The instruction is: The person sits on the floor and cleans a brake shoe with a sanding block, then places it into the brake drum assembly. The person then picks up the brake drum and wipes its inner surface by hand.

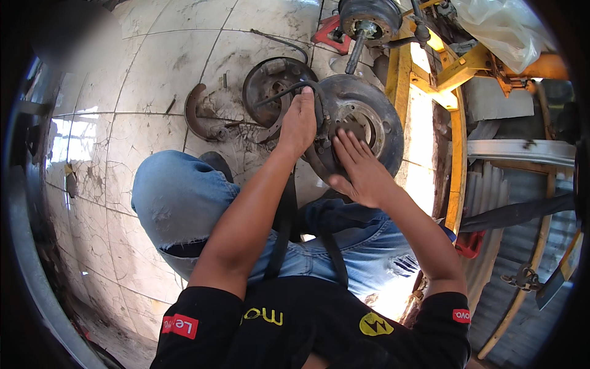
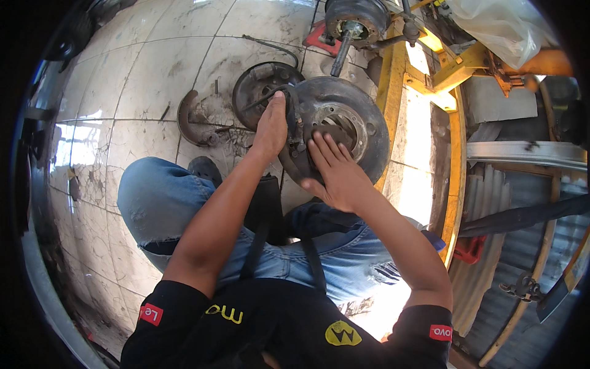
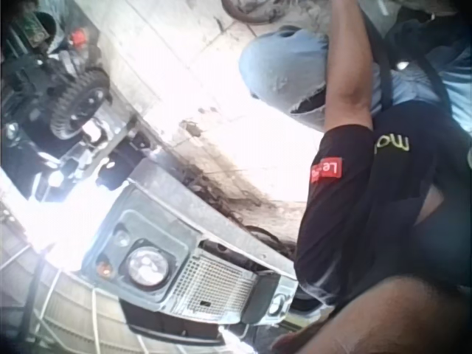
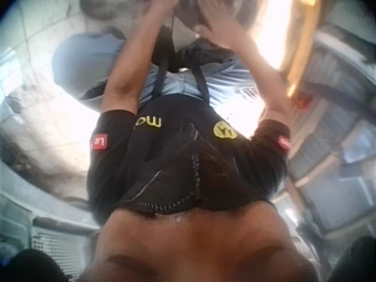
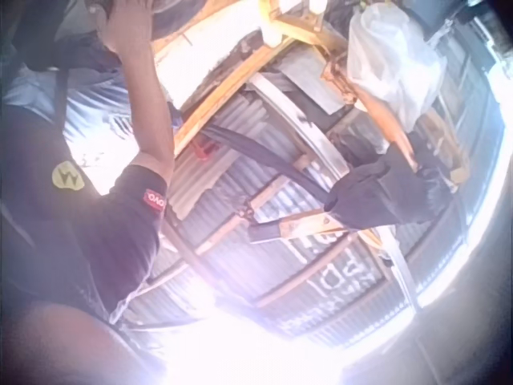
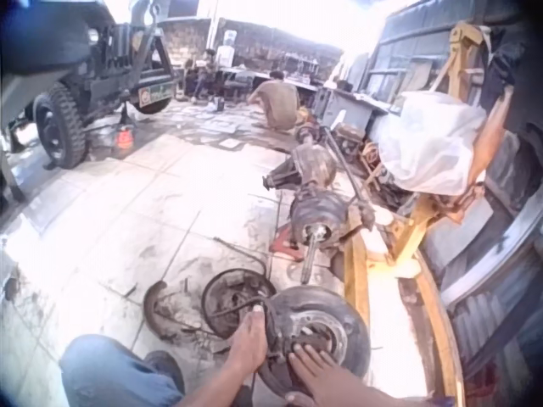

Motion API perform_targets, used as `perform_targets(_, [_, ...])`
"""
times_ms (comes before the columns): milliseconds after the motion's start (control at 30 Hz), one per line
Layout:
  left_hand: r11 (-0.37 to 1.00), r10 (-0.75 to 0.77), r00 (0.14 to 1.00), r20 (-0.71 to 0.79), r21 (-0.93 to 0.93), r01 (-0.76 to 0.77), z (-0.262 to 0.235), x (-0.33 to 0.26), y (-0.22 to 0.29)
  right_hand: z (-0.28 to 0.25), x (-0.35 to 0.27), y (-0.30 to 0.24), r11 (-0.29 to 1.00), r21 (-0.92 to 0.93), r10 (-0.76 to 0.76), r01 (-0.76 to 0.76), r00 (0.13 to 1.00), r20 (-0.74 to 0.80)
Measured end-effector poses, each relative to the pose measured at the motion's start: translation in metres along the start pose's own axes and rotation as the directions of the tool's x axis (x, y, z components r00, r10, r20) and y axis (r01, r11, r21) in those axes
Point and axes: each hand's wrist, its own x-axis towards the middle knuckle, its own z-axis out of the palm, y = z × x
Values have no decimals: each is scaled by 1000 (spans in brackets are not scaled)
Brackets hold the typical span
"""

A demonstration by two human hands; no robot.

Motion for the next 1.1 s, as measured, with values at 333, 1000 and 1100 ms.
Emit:
perform_targets(333, [997, 27, 999, 26, 65, -28, -1, 1, 7, 2, 28, 4, 999, -6, 41, -42, 994, -98])
perform_targets(1000, [984, 80, 996, 45, 156, -86, -3, 1, 4, -12, -19, -6, 999, 46, -4, -1, 995, 100])
perform_targets(1100, [986, 47, 995, 83, 156, -60, -2, -2, 9, -3, 5, -3, 997, 72, 40, -40, 999, 1])
